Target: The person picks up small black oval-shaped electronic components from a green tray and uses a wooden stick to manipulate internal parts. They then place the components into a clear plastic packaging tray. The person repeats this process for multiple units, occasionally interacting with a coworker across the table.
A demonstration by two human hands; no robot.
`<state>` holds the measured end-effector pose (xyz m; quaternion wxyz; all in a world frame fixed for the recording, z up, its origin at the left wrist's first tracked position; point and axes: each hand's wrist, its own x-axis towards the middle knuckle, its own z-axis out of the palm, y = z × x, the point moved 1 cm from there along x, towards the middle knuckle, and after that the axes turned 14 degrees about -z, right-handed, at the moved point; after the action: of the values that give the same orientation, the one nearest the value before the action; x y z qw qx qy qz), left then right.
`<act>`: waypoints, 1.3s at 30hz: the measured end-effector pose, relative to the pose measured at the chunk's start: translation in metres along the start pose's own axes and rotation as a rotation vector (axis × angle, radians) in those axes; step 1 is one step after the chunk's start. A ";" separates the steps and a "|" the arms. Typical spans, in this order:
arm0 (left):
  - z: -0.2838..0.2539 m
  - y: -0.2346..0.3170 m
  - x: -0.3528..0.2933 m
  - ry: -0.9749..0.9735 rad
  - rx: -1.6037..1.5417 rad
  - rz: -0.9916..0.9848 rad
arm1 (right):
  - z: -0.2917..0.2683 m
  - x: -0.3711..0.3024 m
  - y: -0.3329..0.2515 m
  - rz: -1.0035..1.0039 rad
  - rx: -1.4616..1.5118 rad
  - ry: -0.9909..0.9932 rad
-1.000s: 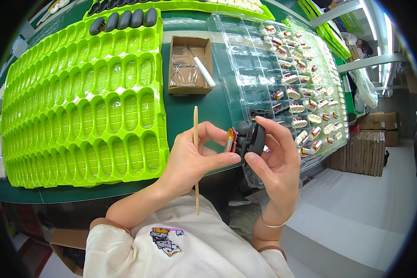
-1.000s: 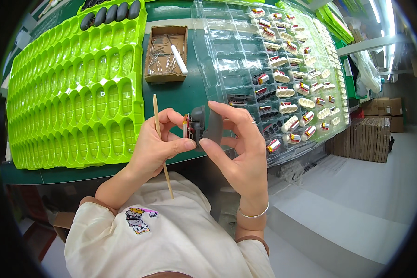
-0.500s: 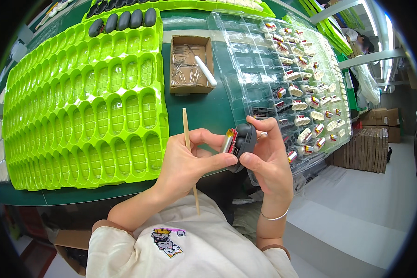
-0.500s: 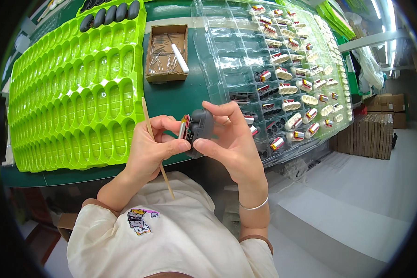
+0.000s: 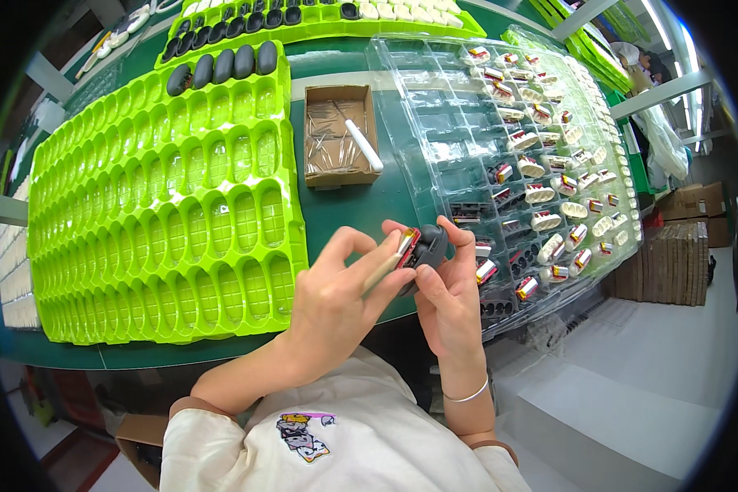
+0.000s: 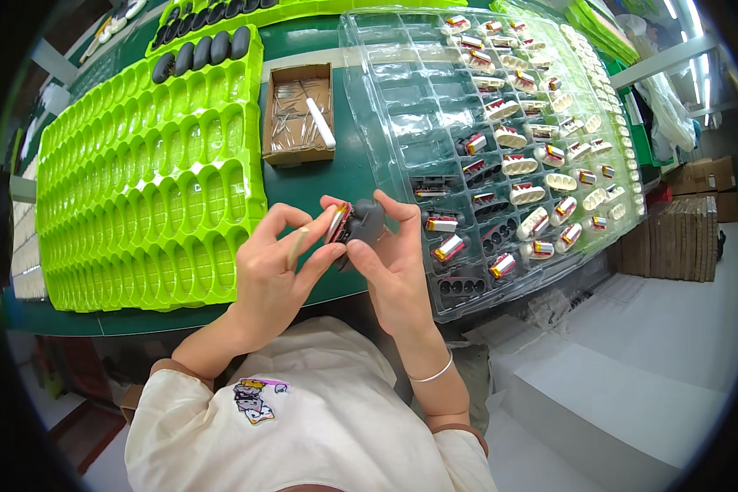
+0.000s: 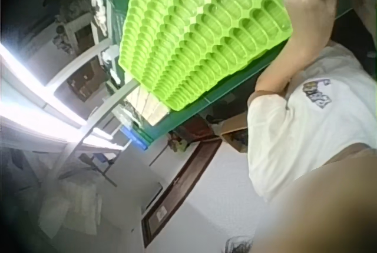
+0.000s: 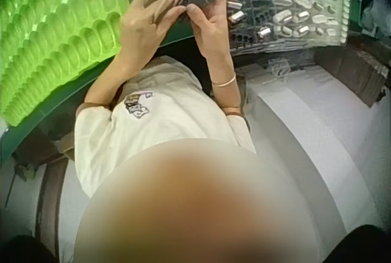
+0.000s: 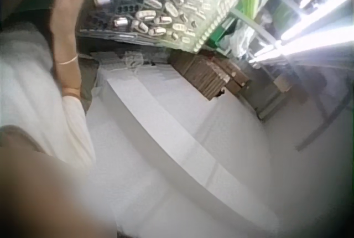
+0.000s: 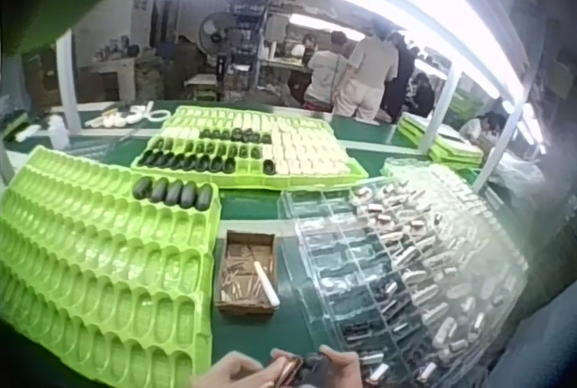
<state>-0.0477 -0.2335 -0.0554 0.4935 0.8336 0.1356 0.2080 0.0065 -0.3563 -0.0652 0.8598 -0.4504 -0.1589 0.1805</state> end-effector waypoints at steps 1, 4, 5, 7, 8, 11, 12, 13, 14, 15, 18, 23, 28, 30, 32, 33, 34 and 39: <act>-0.001 0.001 0.001 -0.069 0.060 -0.009 | 0.001 0.000 0.003 -0.009 0.028 0.041; -0.006 0.009 0.007 -0.245 0.328 -0.031 | -0.001 0.000 0.007 0.021 0.072 0.091; -0.008 0.012 0.007 -0.287 0.445 -0.038 | -0.003 0.001 0.009 0.032 0.081 0.096; -0.013 0.017 0.007 -0.376 0.675 -0.046 | -0.010 0.002 0.012 0.123 0.045 0.052; -0.017 0.016 0.010 -0.385 0.680 0.026 | -0.013 0.002 0.015 0.168 0.027 0.030; -0.025 0.000 0.049 -0.318 0.763 0.181 | -0.022 -0.001 0.022 0.148 0.121 0.049; -0.029 0.001 0.071 -0.207 0.736 0.137 | -0.023 -0.003 0.024 0.138 0.148 0.101; -0.033 -0.008 0.093 -0.122 0.841 0.115 | -0.023 -0.004 0.027 0.132 0.179 0.143; -0.032 -0.020 0.113 -0.106 0.949 0.087 | -0.022 -0.005 0.029 0.122 0.205 0.187; -0.033 -0.030 0.127 -0.112 1.004 0.101 | -0.018 -0.005 0.029 0.121 0.205 0.168; -0.023 -0.056 0.144 -0.142 1.094 0.185 | -0.015 -0.006 0.025 0.091 0.197 0.186; -0.021 -0.070 0.156 -0.193 1.086 0.185 | -0.012 -0.004 0.022 0.116 0.296 0.200; -0.021 -0.056 0.145 -0.176 0.901 0.040 | -0.014 -0.002 0.028 0.108 0.413 0.220; -0.023 -0.053 0.143 -0.152 0.857 0.004 | -0.014 0.001 0.032 0.107 0.501 0.227; -0.027 -0.053 0.141 -0.131 0.806 0.011 | -0.011 0.001 0.035 0.109 0.590 0.238; -0.028 -0.052 0.140 -0.119 0.779 0.015 | -0.010 0.003 0.035 0.108 0.632 0.243; -0.032 -0.047 0.135 -0.090 0.752 0.122 | -0.008 0.003 0.033 0.114 0.641 0.257; -0.035 0.006 0.077 -0.406 0.146 -0.261 | -0.006 0.001 0.033 0.039 0.653 0.291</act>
<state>0.0035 -0.1763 -0.0184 0.4720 0.8670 0.1548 -0.0397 0.0049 -0.3426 -0.0960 0.9685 -0.1757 0.0401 0.1720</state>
